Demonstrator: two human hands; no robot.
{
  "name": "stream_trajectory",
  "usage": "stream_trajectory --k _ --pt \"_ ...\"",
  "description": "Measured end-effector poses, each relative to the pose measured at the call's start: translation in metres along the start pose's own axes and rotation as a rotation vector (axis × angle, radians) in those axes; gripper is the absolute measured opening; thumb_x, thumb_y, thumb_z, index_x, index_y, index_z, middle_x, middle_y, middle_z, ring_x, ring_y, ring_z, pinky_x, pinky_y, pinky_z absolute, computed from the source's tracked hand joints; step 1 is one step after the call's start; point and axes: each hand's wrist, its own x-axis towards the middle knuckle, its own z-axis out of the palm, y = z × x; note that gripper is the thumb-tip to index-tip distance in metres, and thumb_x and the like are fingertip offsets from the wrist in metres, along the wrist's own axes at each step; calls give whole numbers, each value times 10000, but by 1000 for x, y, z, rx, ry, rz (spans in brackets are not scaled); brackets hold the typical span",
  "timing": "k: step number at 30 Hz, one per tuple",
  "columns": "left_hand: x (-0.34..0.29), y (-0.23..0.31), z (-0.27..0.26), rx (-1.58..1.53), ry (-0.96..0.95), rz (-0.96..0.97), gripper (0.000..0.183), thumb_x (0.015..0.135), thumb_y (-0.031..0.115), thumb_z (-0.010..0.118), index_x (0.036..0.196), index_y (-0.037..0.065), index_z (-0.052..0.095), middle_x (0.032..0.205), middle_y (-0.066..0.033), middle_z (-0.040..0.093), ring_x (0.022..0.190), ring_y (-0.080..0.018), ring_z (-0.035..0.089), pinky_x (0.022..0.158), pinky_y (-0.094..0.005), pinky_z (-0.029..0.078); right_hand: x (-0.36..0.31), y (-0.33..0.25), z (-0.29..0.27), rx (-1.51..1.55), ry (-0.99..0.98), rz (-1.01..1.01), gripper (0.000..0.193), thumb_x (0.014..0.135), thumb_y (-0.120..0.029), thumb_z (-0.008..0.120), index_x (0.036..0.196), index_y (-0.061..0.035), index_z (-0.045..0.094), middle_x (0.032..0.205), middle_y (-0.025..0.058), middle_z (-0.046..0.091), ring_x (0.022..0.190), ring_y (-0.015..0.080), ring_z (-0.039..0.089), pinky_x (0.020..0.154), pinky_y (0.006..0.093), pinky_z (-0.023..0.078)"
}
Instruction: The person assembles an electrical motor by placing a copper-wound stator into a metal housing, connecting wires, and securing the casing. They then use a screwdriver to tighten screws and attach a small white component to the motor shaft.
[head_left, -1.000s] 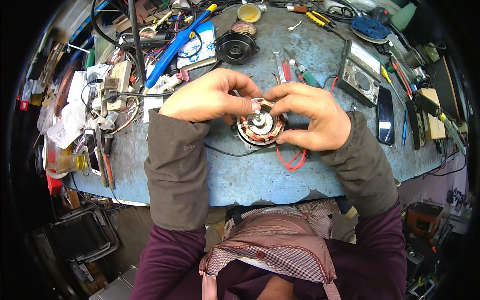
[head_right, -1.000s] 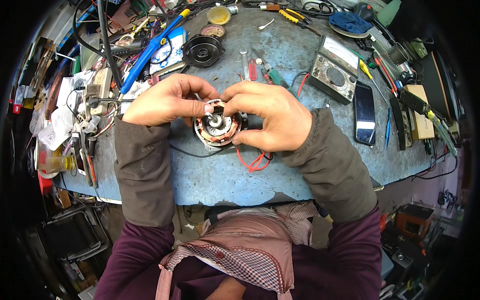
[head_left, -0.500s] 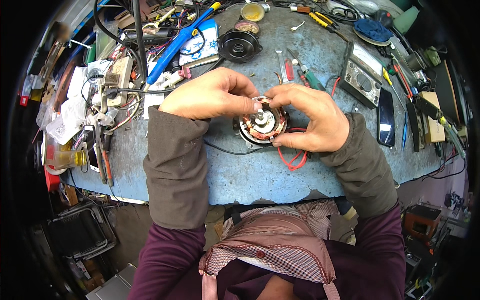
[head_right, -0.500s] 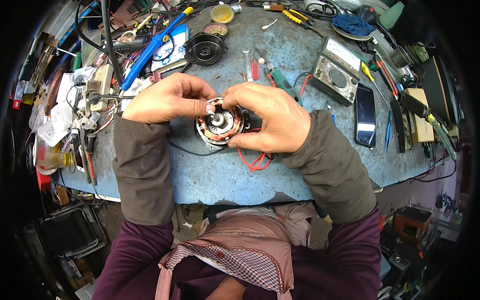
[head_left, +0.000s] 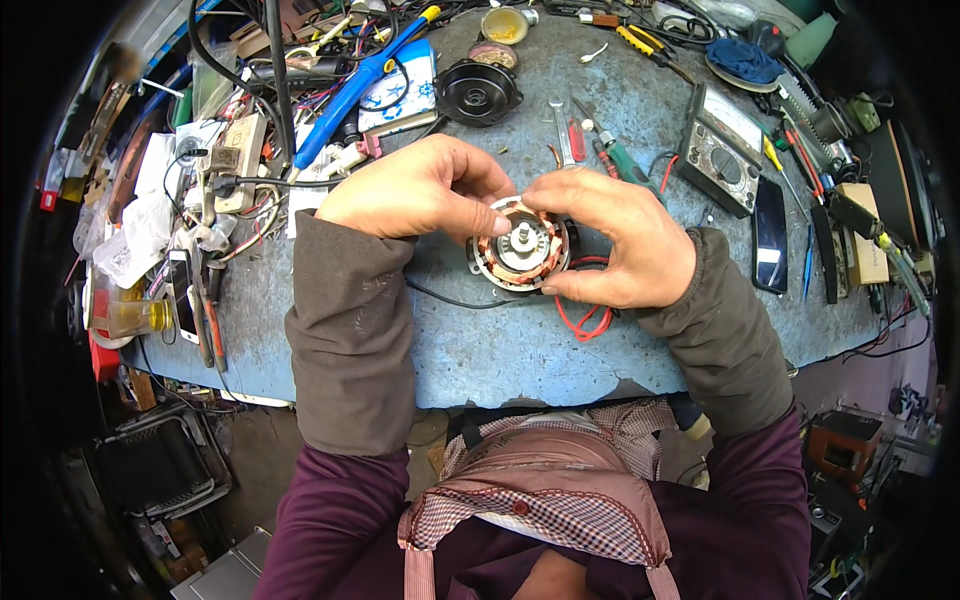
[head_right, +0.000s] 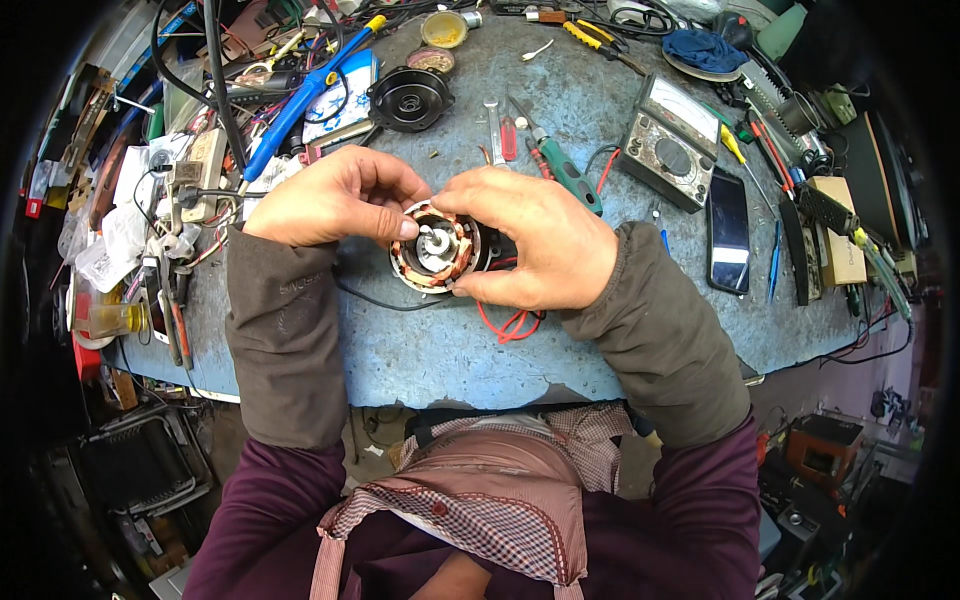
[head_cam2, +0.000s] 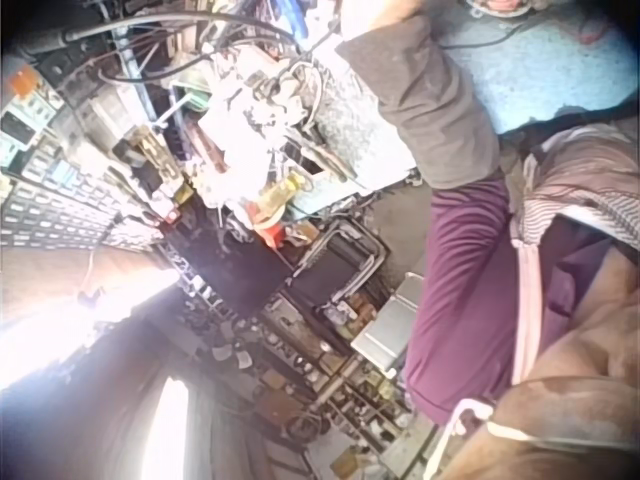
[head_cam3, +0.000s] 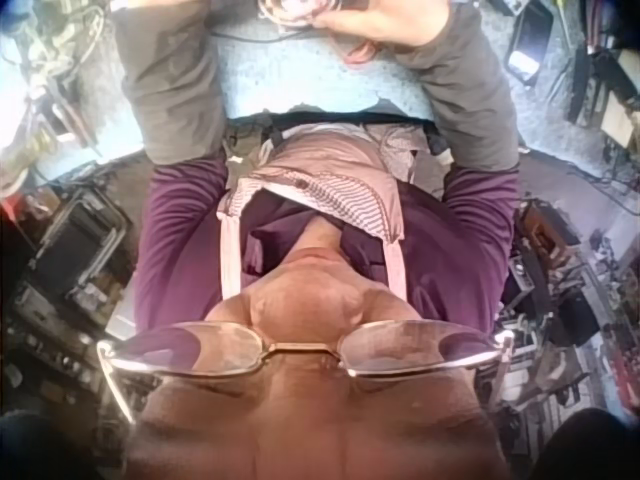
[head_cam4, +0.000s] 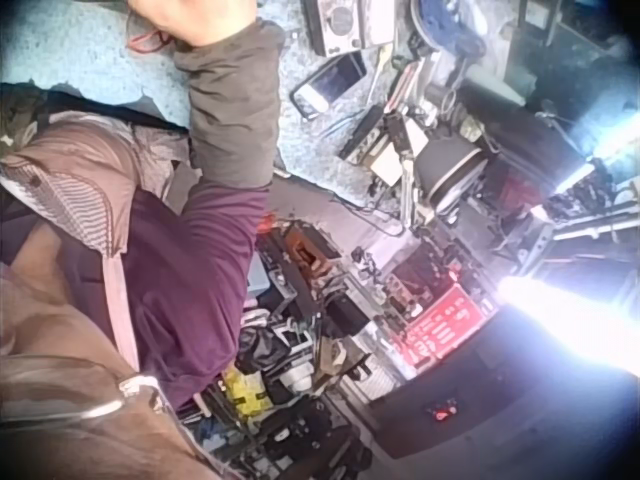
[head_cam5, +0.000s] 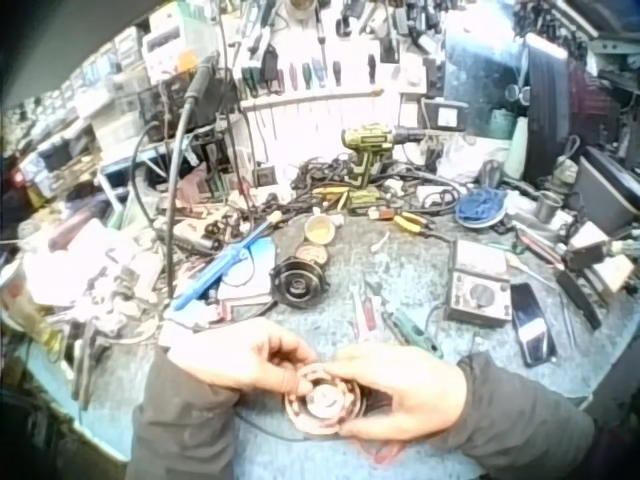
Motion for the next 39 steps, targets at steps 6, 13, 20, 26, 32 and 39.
stream_trajectory --k 6,13,20,26,32,39 --pt "3 6 2 25 24 -53 307 971 174 810 1171 -53 757 971 -68 783 817 -124 723 720 -283 580 -2 4 -3 23 -5 23 706 728 -155 963 1342 41 674 1293 203 710 1197 387 703 1045 448 558" --pt "4 7 3 47 63 -60 280 982 177 785 1149 -47 772 938 -70 785 793 -121 719 710 -271 569 2 5 -4 152 -9 131 618 828 -212 903 1347 35 676 1292 205 706 1199 331 709 1065 434 549" --pt "8 3 5 42 198 68 240 964 195 756 998 -40 790 827 -68 759 724 -129 691 681 -282 536 -3 8 4 584 125 351 481 978 -70 681 1437 61 622 1295 135 734 1224 211 692 1085 374 537" --pt "9 6 8 24 176 65 223 936 131 802 1015 -77 778 869 -82 771 725 -123 692 690 -274 556 -5 14 3 541 79 263 667 830 49 605 1496 50 569 1370 150 697 1309 228 654 1168 392 487" --pt "9 4 11 -10 285 128 247 924 196 734 926 -48 780 790 -69 747 703 -121 686 648 -283 537 -1 14 8 40 108 65 754 801 -12 744 1524 12 534 1317 212 695 1216 348 701 1067 439 547" --pt "9 4 4 13 258 102 231 914 148 703 954 -62 789 864 -51 761 774 -104 659 721 -275 529 5 10 20 -350 167 -56 875 837 -76 829 1595 26 403 1160 176 728 969 395 711 861 482 553"
